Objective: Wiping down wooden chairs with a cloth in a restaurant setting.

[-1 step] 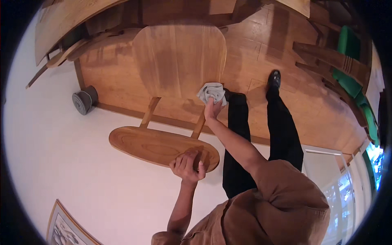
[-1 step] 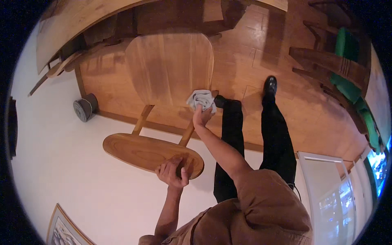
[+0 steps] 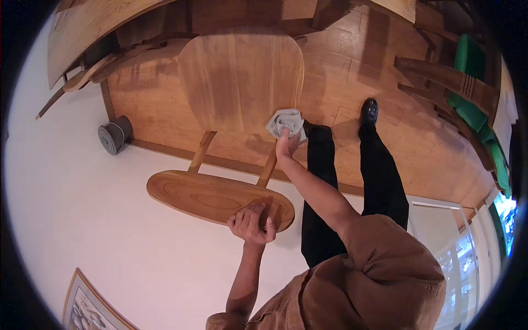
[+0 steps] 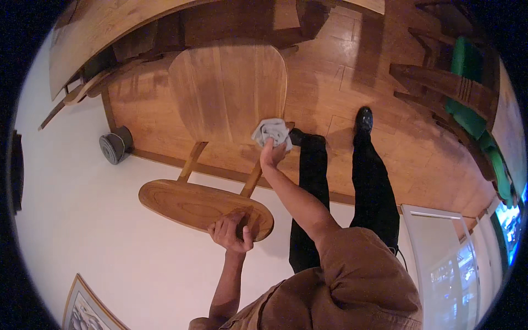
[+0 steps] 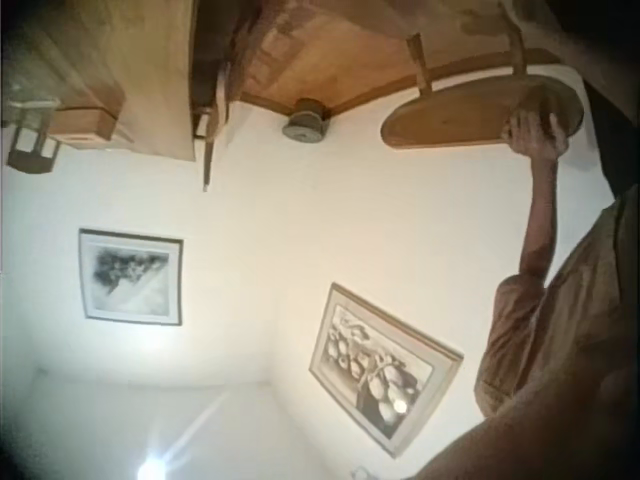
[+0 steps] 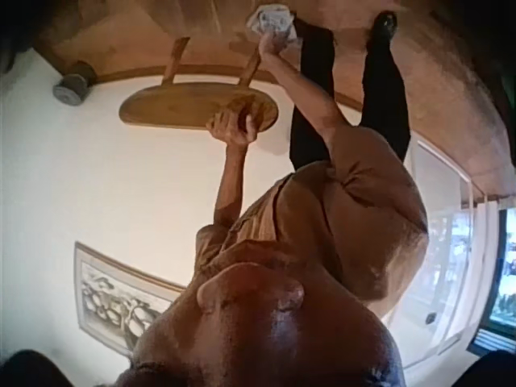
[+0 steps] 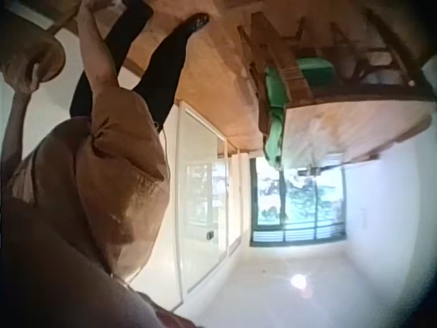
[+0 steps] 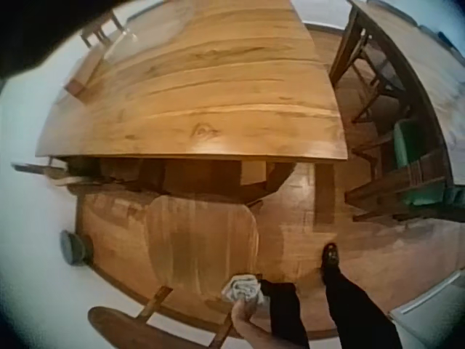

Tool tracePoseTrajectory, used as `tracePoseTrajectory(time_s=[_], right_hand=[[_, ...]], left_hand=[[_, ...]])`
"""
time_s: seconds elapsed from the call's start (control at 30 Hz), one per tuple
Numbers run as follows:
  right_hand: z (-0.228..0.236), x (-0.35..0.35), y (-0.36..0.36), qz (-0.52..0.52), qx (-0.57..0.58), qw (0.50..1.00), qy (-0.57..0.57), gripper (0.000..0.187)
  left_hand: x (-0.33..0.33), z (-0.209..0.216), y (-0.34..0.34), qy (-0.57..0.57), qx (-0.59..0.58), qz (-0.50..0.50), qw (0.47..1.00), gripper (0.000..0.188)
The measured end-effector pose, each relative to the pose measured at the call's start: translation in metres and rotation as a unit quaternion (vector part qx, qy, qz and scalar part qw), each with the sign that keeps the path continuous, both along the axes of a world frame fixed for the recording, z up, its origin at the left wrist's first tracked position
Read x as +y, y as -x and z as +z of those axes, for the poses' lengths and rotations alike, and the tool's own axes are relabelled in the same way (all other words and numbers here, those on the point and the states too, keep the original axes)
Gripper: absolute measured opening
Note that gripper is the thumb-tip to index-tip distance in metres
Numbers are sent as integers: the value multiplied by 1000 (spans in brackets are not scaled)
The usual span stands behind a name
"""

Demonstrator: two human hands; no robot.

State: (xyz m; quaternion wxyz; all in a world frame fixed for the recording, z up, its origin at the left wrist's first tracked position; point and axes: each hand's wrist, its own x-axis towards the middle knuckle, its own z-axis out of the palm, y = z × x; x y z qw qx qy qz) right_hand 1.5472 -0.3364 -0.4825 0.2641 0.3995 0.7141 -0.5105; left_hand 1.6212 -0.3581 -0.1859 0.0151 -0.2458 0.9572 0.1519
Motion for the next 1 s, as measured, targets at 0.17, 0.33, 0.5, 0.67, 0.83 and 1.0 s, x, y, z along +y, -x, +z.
tracePoseTrajectory(time_s=[0.17, 0.33, 0.5, 0.67, 0.83, 1.0], right_hand=[[-3, 0, 99, 198, 247, 946, -70, 70], [-35, 4, 227, 256, 305, 916, 41, 69], [-84, 2, 280, 229, 88, 947, 205, 72], [-180, -21, 309, 139, 52, 924, 353, 51], [-229, -45, 256, 245, 212, 888, 327, 57], [-362, -36, 346, -22, 354, 908, 223, 51]], left_hand=[[6, -3, -5, 12, 18, 10, 1000, 33], [7, -10, -13, 37, 40, 27, 998, 43], [17, -7, -2, 64, 65, 82, 992, 55], [13, -30, -10, 64, 180, 123, 974, 63], [83, -80, 8, 142, 601, 429, 659, 64], [71, -244, -16, -149, 806, -44, 571, 70]])
